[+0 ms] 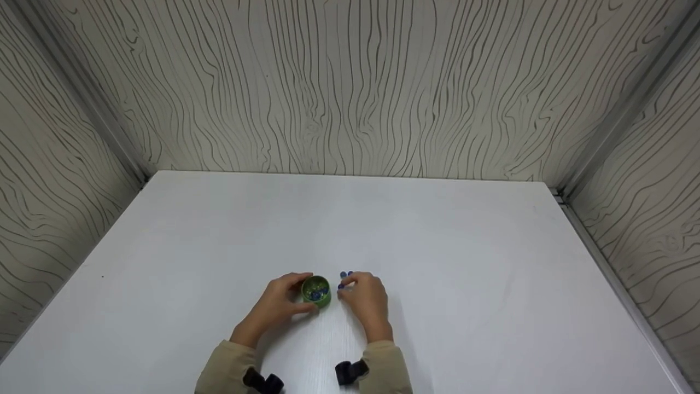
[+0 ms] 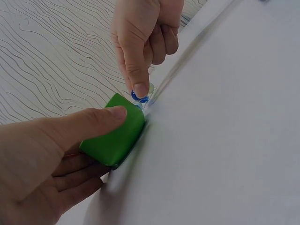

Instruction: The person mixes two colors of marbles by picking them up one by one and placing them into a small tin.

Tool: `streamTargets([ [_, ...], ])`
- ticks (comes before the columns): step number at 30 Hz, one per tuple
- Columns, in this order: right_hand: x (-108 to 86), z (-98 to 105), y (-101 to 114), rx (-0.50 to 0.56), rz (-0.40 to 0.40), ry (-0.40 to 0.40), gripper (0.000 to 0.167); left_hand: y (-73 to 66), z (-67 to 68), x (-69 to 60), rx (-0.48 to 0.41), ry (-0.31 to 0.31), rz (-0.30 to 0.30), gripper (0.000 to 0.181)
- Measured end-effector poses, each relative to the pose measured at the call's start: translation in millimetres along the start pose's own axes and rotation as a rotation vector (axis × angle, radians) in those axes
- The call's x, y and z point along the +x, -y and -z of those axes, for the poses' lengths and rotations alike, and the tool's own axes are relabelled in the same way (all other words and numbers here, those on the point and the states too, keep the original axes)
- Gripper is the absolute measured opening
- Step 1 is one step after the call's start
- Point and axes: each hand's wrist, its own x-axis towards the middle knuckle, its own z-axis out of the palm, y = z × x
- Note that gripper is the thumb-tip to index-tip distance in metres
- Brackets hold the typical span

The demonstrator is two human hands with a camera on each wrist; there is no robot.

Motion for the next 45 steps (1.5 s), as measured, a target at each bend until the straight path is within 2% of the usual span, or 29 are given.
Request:
streamTargets([
  [25, -1.6, 5.6, 7.5, -0.016, 0.014, -0.023, 0.012, 1.7, -1.0, 1.0, 0.021, 0.001, -0.013, 0.061],
  [30, -2.3, 6.9, 9.6, -0.025, 0.043, -0.034, 0.012, 1.8, -0.9, 0.7, 0.019, -0.001, -0.011, 0.061],
  [37, -2.7, 6.7, 10.3, 0.02, 0.082, -0.054, 0.014, 1.3, -0.8, -0.4, 0.011, -0.003, 0.0, 0.063],
  [45, -3.8, 7.2, 12.1, 0.022, 0.1, -0.056, 0.015, 1.3, -1.6, -0.1, 0.021, -0.005, 0.003, 0.061],
])
